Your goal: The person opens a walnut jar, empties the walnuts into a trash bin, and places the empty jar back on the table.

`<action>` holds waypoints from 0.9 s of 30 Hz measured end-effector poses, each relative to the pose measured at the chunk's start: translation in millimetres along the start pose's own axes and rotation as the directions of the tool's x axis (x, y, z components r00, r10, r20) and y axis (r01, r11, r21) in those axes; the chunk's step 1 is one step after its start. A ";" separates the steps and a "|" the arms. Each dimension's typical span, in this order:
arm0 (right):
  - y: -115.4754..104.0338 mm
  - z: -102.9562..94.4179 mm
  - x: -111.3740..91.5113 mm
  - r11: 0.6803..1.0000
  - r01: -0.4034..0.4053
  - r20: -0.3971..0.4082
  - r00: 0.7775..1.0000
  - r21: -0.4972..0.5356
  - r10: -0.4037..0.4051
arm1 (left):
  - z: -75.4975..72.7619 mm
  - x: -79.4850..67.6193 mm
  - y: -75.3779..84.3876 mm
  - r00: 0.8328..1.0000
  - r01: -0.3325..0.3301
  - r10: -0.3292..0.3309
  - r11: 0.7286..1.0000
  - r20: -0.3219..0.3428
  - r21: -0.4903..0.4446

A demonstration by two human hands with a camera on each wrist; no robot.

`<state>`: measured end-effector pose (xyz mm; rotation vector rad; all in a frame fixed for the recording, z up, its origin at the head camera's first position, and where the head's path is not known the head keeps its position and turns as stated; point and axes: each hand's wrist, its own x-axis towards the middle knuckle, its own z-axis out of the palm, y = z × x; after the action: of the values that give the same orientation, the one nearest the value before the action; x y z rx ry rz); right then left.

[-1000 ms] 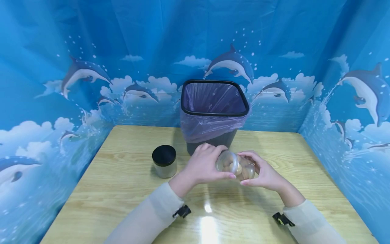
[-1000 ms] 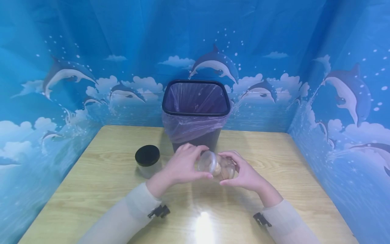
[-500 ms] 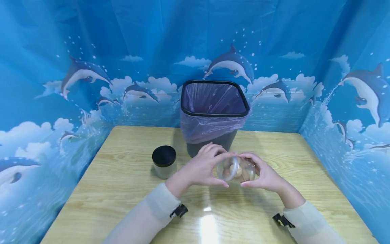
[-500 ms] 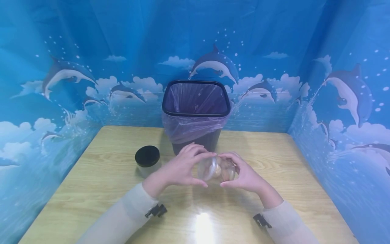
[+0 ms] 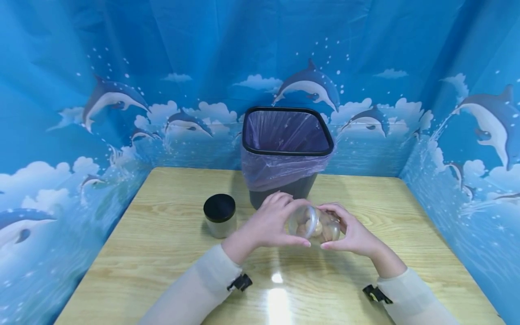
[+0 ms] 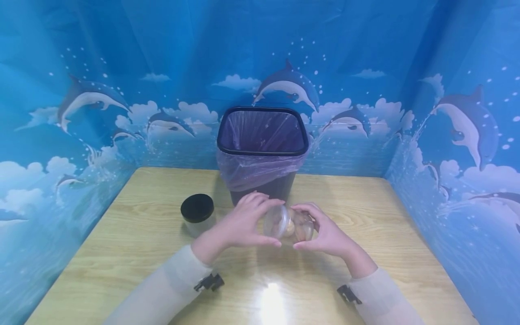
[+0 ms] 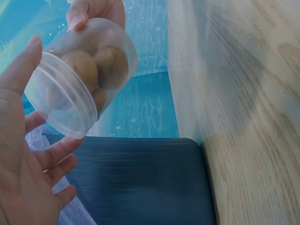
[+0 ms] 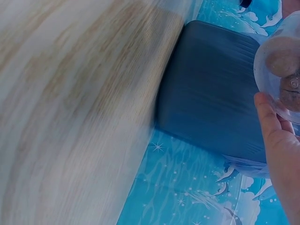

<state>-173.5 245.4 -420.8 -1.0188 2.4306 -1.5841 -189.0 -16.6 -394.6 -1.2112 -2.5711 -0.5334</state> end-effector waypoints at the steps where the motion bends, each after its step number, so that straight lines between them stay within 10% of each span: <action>1: -3.4 0.4 0.4 1.000 -0.003 0.003 1.000 0.003 0.003 | 0.3 0.1 0.6 1.000 0.011 -0.011 1.000 -0.009 0.007; 18: -27.2 5.1 3.6 0.999 -0.023 -0.009 1.000 0.027 0.023 | 5.2 1.2 10.2 0.982 0.181 -0.176 0.981 -0.068 0.071; 27: 6.2 2.3 0.7 0.999 0.018 -0.009 1.000 0.029 -0.018 | 4.9 -0.2 14.0 0.973 0.226 -0.222 0.972 -0.061 0.070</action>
<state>-176.2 244.8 -426.9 -1.0348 2.4029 -1.6277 -178.3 -6.4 -396.1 -0.8755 -2.6728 -0.4994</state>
